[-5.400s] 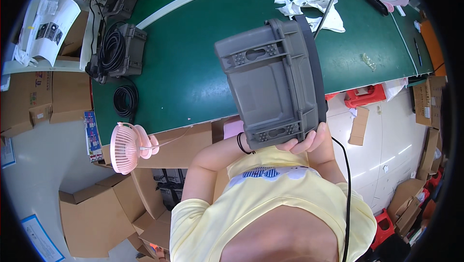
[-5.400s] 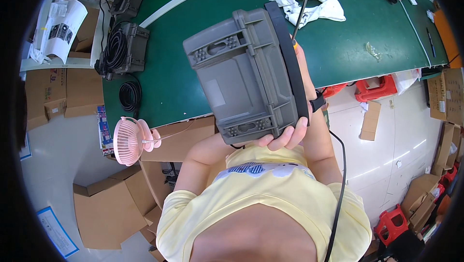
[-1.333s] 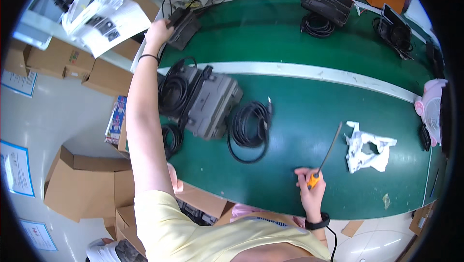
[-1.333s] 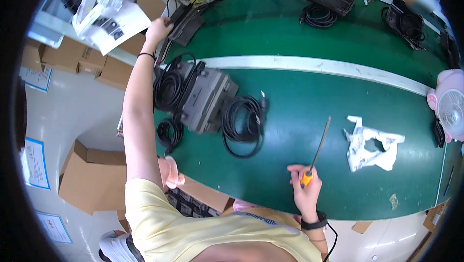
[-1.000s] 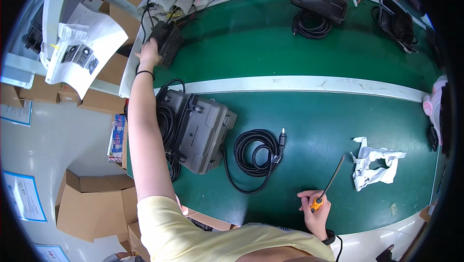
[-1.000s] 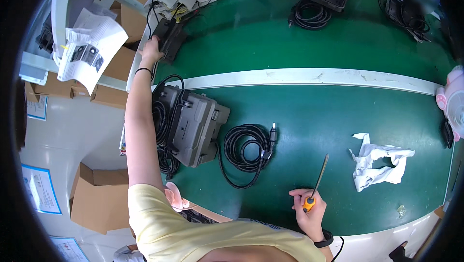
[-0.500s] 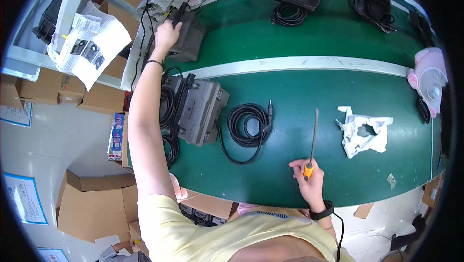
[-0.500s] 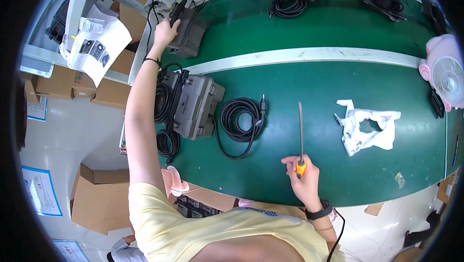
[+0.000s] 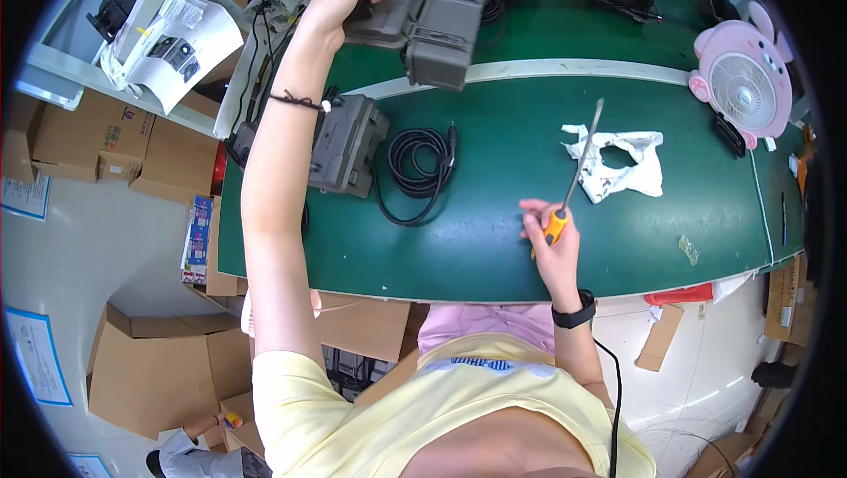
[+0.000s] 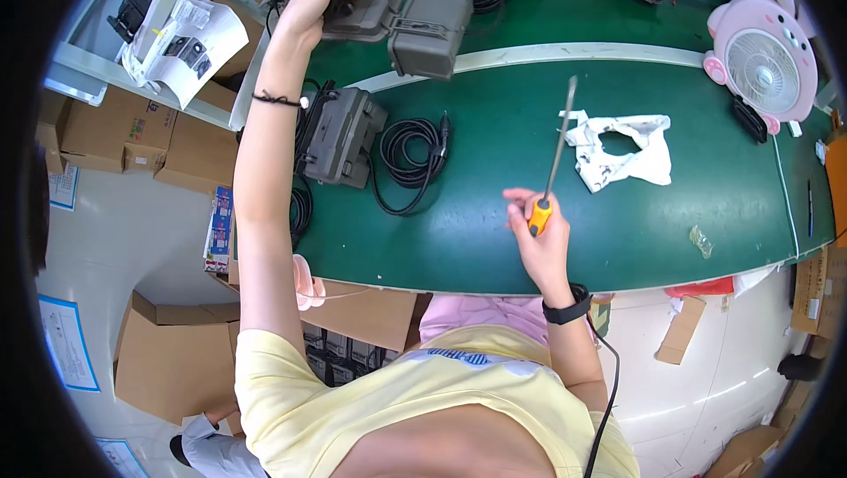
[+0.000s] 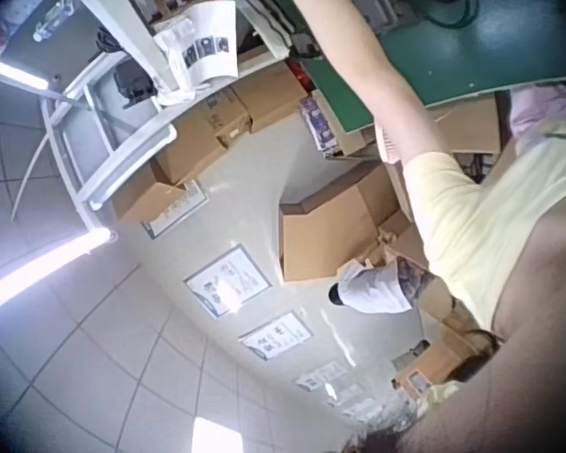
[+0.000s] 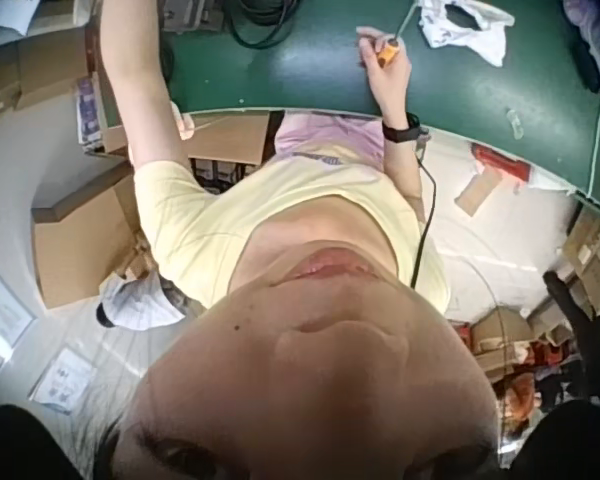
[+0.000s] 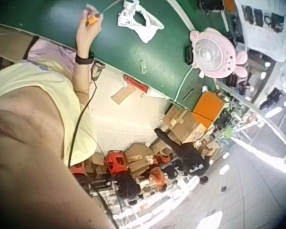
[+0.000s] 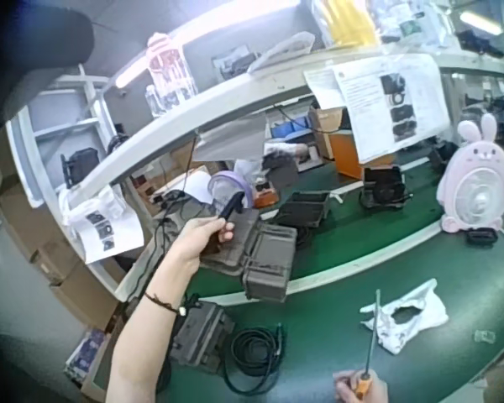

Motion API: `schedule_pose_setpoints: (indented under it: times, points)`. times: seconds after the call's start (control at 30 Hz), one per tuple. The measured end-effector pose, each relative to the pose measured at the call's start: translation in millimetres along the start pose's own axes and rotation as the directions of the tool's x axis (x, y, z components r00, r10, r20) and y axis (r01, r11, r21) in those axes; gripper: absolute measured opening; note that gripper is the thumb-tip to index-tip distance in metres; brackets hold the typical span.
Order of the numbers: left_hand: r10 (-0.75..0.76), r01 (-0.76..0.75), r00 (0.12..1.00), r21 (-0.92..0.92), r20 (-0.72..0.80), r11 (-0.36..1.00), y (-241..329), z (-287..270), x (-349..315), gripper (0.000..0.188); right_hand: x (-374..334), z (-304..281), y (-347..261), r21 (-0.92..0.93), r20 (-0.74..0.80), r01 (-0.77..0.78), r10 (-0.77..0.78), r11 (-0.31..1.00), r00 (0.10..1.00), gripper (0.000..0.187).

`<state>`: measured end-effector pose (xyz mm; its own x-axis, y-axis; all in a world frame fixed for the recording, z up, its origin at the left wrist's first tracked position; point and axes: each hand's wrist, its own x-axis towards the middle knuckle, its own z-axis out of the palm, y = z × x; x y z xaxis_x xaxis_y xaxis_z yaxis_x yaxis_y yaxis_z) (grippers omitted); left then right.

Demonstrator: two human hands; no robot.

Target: Assembling and packing portable power station units into boxes at a workstation.

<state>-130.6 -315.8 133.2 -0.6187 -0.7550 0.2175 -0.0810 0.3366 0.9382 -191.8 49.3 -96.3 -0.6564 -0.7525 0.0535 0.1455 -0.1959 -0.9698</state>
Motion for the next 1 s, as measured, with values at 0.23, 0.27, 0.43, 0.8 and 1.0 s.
schedule_pose_setpoints:
  times: [0.23, 0.27, 0.43, 0.8, 1.0]
  points:
    - [0.087, 0.089, 0.892, -0.361, 0.443, 0.928, 69.9, 63.7, -147.7, 0.071, -15.8, -7.1, -24.6, 0.026, -0.139, 0.329, -0.323, 0.944, 0.936, 0.042]
    - [0.02, 0.141, 0.895, -0.326, 0.445, 0.935, 71.4, 71.5, -168.8, 0.068, -20.3, -8.4, -27.1, -0.06, -0.205, 0.389, -0.393, 0.919, 0.897, 0.053]
    - [-0.057, 0.287, 0.869, -0.408, 0.491, 0.867, 66.0, 98.0, -234.5, 0.07, -52.8, -36.8, -42.5, -0.539, -0.23, 0.454, -0.643, 0.709, 0.731, 0.064]
    - [-0.005, 0.407, 0.864, -0.693, 0.503, 0.594, 72.0, 104.6, -299.4, 0.073, -58.4, -23.4, -57.4, -0.65, 0.02, 0.433, -0.556, 0.624, 0.831, 0.061]
    - [0.121, 0.332, 0.762, -0.544, 0.636, 0.771, 72.9, 105.6, -283.2, 0.079, -50.1, -18.5, -29.5, -0.452, -0.252, 0.275, -0.417, 0.849, 0.873, 0.041]
